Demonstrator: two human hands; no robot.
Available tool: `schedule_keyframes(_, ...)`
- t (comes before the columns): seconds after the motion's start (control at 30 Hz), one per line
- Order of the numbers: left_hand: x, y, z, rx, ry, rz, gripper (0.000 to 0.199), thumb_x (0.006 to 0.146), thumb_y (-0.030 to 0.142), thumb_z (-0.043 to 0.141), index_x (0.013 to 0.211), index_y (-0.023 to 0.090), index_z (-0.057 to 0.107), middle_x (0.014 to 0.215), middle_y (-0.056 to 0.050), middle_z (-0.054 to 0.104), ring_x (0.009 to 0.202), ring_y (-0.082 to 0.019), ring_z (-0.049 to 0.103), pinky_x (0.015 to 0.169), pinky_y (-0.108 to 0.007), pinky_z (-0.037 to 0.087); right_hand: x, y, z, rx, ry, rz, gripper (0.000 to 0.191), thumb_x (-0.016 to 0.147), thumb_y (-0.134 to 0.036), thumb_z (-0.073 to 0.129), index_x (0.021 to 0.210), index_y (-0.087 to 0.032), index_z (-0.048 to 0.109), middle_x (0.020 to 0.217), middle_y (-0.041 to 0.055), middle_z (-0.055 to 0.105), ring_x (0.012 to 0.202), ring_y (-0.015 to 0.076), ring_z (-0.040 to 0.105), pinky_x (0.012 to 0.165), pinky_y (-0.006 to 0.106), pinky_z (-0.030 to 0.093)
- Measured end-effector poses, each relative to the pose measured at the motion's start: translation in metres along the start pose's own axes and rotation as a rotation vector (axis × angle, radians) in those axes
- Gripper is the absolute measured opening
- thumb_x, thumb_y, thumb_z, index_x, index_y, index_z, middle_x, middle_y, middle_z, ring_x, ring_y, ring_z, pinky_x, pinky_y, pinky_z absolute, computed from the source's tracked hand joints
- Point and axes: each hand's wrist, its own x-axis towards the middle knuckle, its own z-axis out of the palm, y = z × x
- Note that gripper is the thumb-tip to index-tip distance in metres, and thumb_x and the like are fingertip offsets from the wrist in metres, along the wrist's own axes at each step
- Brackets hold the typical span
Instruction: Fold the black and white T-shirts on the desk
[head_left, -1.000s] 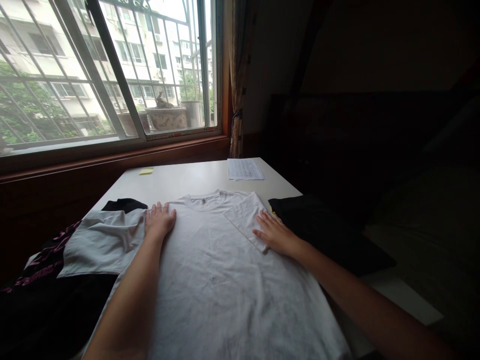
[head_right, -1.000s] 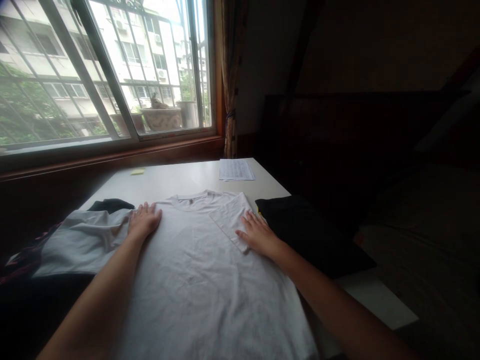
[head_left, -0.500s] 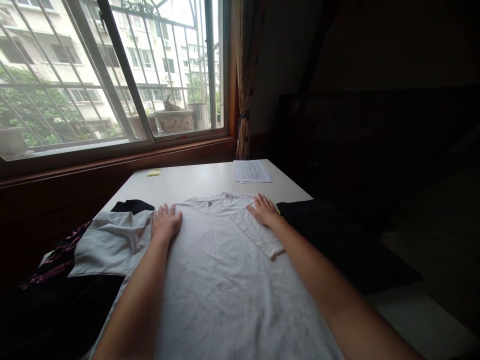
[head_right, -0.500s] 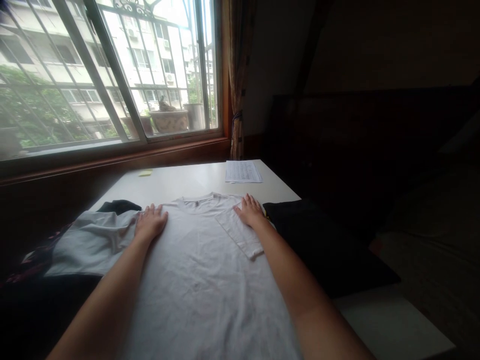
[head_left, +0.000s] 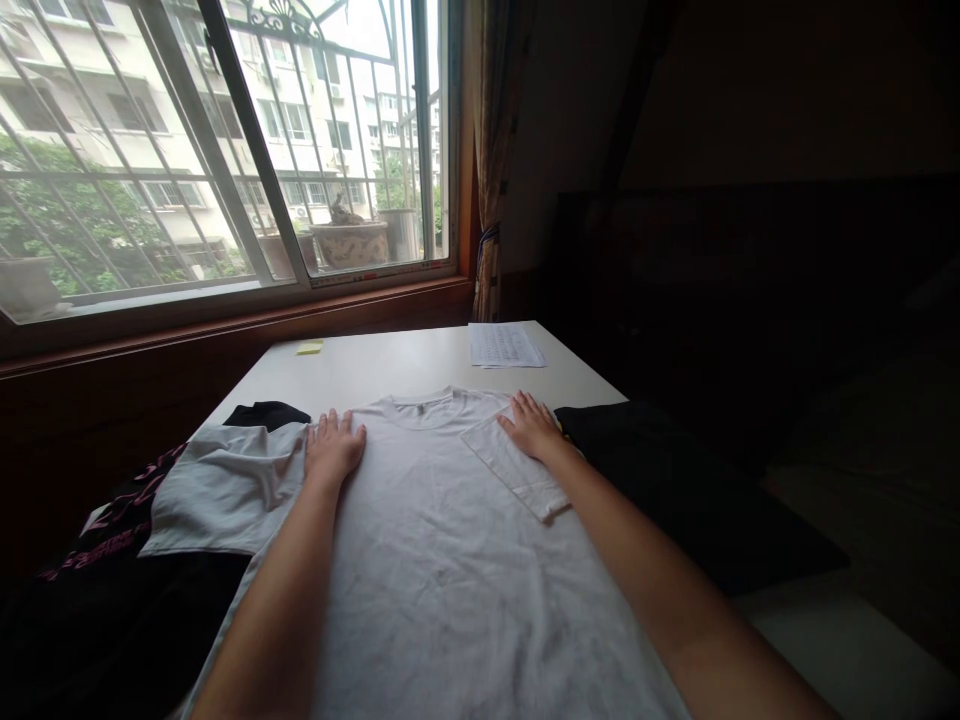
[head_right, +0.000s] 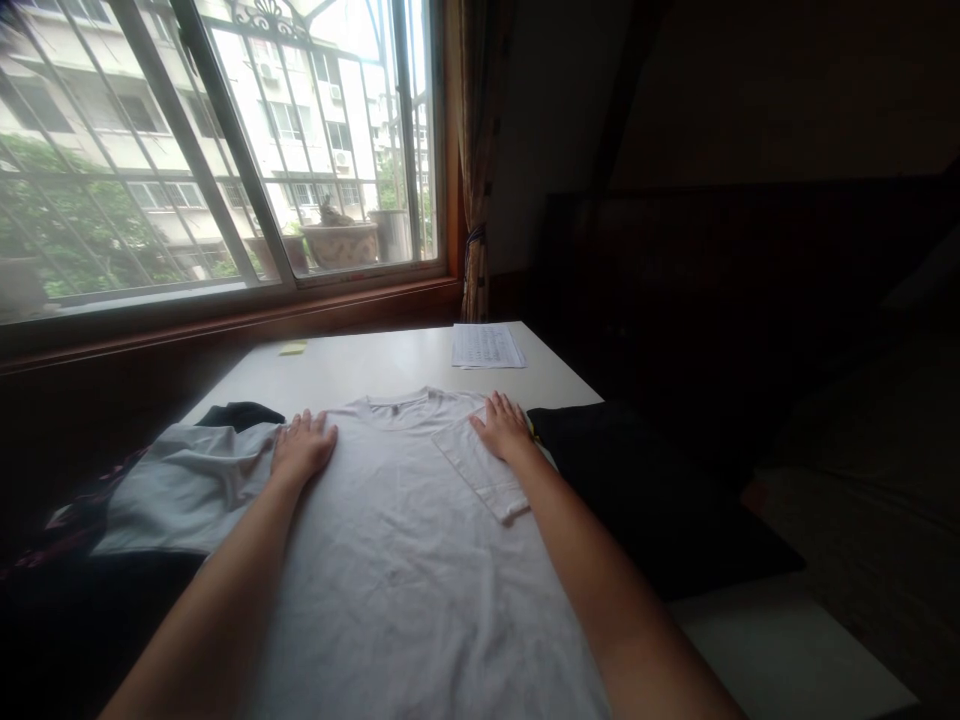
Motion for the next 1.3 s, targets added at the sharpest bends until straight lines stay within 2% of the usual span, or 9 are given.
schedule_keyframes(0.23,-0.001,0.0,0.0,-0.001,0.007,0.003,0.068,0.101,0.053,0.023,0.159,0.02,0.034,0.169,-0.014,0.024,0.156,-0.031,0.018,0.125,-0.052,0.014,-0.029,0.008,0.0,-0.015,0.016,-0.067,0.079,0.102,-0.062,0.021,0.162,-0.01,0.024,0.17,0.0138,0.015,0.157,0.0243,0.01,0.126,0.044,0.009)
schedule_keyframes(0.5,-0.002,0.0,-0.003,-0.004,-0.014,0.003,0.069,0.101,0.053,0.022,0.16,0.019,0.034,0.169,-0.014,0.023,0.157,-0.03,0.017,0.125,-0.051,0.013,-0.076,0.015,-0.002,-0.028,0.003,-0.131,0.079,0.102,-0.062,0.022,0.161,-0.009,0.026,0.169,0.0143,0.017,0.157,0.0257,0.011,0.127,0.044,0.009)
schedule_keyframes(0.7,-0.002,0.0,-0.003,-0.006,-0.012,0.005,0.069,0.101,0.053,0.022,0.159,0.019,0.034,0.169,-0.014,0.023,0.157,-0.03,0.017,0.126,-0.051,0.012,-0.115,0.015,-0.001,-0.067,0.011,-0.156,0.083,0.102,-0.063,0.019,0.16,-0.004,0.029,0.169,0.0164,0.018,0.157,0.0269,0.012,0.128,0.043,0.011)
schedule_keyframes(0.83,-0.003,0.001,-0.004,-0.008,-0.012,0.003,0.068,0.101,0.052,0.023,0.159,0.019,0.035,0.169,-0.014,0.024,0.157,-0.03,0.018,0.125,-0.051,0.012,-0.131,0.01,-0.004,-0.069,0.01,-0.153,0.083,0.101,-0.062,0.021,0.158,-0.002,0.033,0.168,0.018,0.021,0.157,0.0276,0.013,0.128,0.04,0.011)
schedule_keyframes(1.0,-0.005,0.003,-0.006,-0.01,-0.011,0.003,0.067,0.101,0.051,0.025,0.159,0.019,0.035,0.168,-0.015,0.024,0.156,-0.031,0.019,0.125,-0.052,0.012,-0.118,-0.005,-0.011,-0.053,-0.072,-0.081,0.087,0.1,-0.064,0.024,0.16,-0.002,0.028,0.169,0.0181,0.017,0.157,0.0297,0.012,0.127,0.041,0.011)
schedule_keyframes(1.3,-0.004,0.002,-0.004,-0.005,0.001,0.003,0.067,0.101,0.052,0.025,0.159,0.019,0.034,0.168,-0.015,0.024,0.156,-0.031,0.019,0.125,-0.052,0.012,-0.037,-0.022,-0.004,-0.027,-0.065,0.099,0.086,0.101,-0.063,0.024,0.162,-0.003,0.02,0.17,0.0161,0.011,0.157,0.0274,0.008,0.126,0.041,0.006)
